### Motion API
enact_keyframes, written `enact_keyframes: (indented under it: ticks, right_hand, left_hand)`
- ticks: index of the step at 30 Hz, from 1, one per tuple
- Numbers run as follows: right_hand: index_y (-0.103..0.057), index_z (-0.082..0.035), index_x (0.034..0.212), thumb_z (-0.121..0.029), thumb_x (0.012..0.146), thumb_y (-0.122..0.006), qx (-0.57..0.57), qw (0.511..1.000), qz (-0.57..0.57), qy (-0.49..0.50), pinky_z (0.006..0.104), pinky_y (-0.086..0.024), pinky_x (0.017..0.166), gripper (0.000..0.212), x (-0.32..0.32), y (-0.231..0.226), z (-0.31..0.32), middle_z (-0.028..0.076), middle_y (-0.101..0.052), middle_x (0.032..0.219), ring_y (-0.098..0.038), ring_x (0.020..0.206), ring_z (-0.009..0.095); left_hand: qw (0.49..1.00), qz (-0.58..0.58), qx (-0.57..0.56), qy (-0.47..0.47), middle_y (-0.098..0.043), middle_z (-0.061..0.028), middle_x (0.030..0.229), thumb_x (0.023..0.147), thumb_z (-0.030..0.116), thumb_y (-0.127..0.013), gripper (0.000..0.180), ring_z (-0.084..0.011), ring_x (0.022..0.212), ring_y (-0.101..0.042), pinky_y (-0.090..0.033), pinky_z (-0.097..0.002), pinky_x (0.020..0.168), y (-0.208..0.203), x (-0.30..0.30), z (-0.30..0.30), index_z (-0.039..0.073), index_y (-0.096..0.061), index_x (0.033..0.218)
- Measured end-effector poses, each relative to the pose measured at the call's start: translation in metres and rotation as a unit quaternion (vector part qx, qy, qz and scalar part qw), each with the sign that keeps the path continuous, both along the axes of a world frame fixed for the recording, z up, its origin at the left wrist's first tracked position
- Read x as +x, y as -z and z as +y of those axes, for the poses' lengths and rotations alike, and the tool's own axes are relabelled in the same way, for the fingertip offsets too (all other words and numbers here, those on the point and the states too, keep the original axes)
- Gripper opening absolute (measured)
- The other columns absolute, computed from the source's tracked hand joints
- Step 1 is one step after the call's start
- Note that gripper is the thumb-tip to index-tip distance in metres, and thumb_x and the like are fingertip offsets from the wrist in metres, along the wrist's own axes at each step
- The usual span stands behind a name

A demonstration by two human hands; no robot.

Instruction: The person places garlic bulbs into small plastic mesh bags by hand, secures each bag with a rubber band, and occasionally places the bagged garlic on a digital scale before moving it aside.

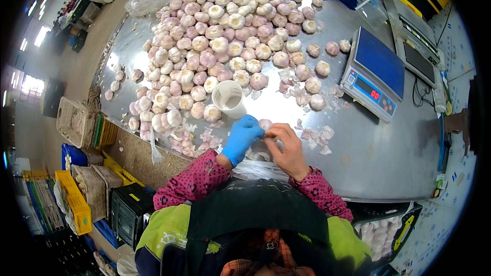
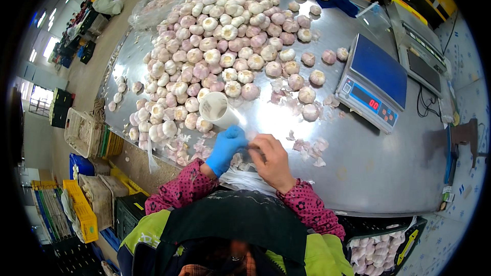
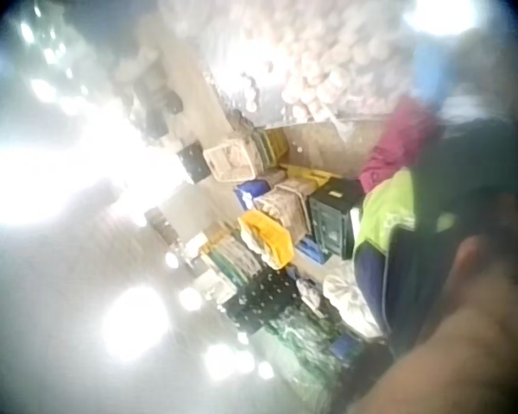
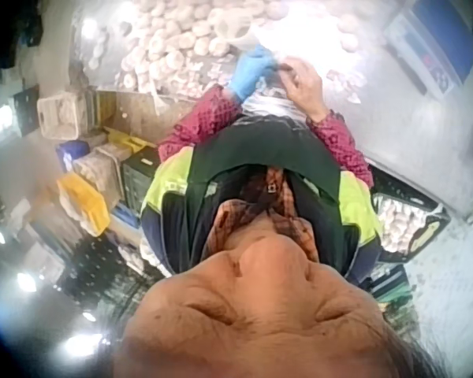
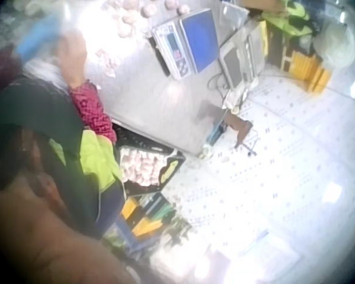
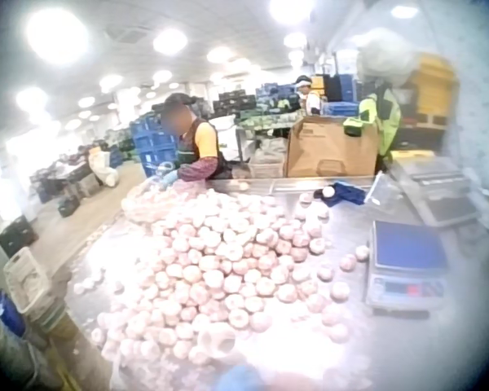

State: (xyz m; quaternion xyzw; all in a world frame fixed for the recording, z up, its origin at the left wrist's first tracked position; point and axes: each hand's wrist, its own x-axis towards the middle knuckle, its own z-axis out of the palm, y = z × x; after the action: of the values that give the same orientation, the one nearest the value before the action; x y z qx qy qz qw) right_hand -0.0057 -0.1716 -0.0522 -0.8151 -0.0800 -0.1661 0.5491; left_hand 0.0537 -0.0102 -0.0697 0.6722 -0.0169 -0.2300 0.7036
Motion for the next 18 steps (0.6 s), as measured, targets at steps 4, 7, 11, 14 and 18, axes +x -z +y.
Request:
enact_keyframes:
  ticks: [4,7,11,14,18]
  right_hand:
    - [-0.067,-0.006,0.107,-0.003,0.079,-0.072,-0.083,0.994,-0.063,0.016,0.0368,-0.052,0.071,0.029,0.004,0.010,0.000,0.011,-0.064,0.101,-0.063,0.084,0.028]
    - [-0.068,-0.005,0.103,-0.005,0.078,-0.073,-0.097,0.989,-0.111,0.011,0.0363,-0.051,0.069,0.025,0.014,0.010,-0.006,0.011,-0.065,0.095,-0.063,0.079,0.028]
    - [-0.066,-0.004,0.083,-0.007,0.080,-0.073,-0.134,0.980,-0.115,0.093,0.0369,-0.046,0.060,0.008,0.020,0.014,-0.015,0.009,-0.060,0.076,-0.058,0.067,0.028]
    - [-0.060,-0.005,0.071,-0.009,0.081,-0.073,-0.170,0.971,-0.090,0.144,0.0387,-0.040,0.055,0.017,0.018,0.023,-0.026,0.008,-0.053,0.067,-0.052,0.061,0.028]
    - [-0.055,-0.004,0.066,-0.008,0.082,-0.072,-0.116,0.976,-0.009,0.184,0.0385,-0.037,0.055,0.024,-0.001,0.043,-0.032,0.008,-0.051,0.065,-0.050,0.060,0.027]
  left_hand:
    - [0.989,0.132,-0.067,0.014,-0.054,0.0023,0.078,0.089,0.020,-0.064,0.014,-0.0089,0.070,-0.050,-0.039,-0.0221,0.062,-0.017,0.009,-0.002,0.007,-0.061,0.085]
    - [0.984,0.150,-0.086,0.039,-0.054,0.0018,0.078,0.090,0.021,-0.063,0.014,-0.0088,0.069,-0.049,-0.038,-0.0208,0.063,-0.010,0.015,0.001,0.006,-0.061,0.088]
    - [0.991,0.088,-0.015,0.097,-0.056,0.0002,0.085,0.087,0.015,-0.065,0.011,-0.0088,0.073,-0.050,-0.041,-0.0217,0.065,-0.007,0.016,-0.002,0.005,-0.062,0.087]
    - [0.998,-0.030,0.050,-0.006,-0.056,-0.0023,0.094,0.083,0.009,-0.070,0.007,-0.0116,0.076,-0.054,-0.046,-0.0246,0.069,0.001,0.004,-0.014,0.003,-0.066,0.083]
    - [0.970,-0.227,0.080,0.038,-0.058,-0.0031,0.095,0.080,0.005,-0.075,0.008,-0.0132,0.082,-0.057,-0.048,-0.0283,0.073,0.011,0.000,-0.023,0.006,-0.071,0.087]
